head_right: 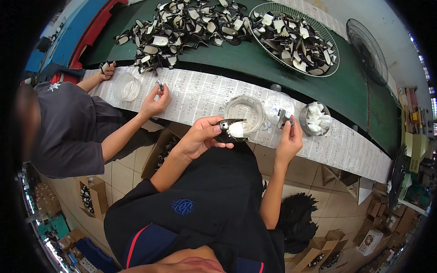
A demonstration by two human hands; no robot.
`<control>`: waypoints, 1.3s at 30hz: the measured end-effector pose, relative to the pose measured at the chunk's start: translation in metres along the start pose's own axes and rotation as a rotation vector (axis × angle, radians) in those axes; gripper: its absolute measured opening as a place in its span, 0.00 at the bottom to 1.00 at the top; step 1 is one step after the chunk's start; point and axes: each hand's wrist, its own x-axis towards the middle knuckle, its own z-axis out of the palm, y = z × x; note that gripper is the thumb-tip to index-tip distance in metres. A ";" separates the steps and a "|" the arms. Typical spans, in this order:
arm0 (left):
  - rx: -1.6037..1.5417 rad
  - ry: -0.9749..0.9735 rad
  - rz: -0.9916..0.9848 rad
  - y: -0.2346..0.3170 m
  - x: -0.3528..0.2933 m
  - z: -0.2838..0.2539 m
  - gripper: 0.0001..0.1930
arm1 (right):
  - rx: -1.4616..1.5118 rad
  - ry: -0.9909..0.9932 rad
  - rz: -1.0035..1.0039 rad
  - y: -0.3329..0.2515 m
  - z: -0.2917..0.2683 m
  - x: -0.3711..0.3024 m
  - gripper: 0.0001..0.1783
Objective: Applying adhesive to small black shoe components using a manual applicator tool.
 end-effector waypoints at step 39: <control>0.402 0.436 0.548 0.007 0.023 -0.125 0.14 | 0.645 -0.050 0.228 0.055 -0.025 0.012 0.21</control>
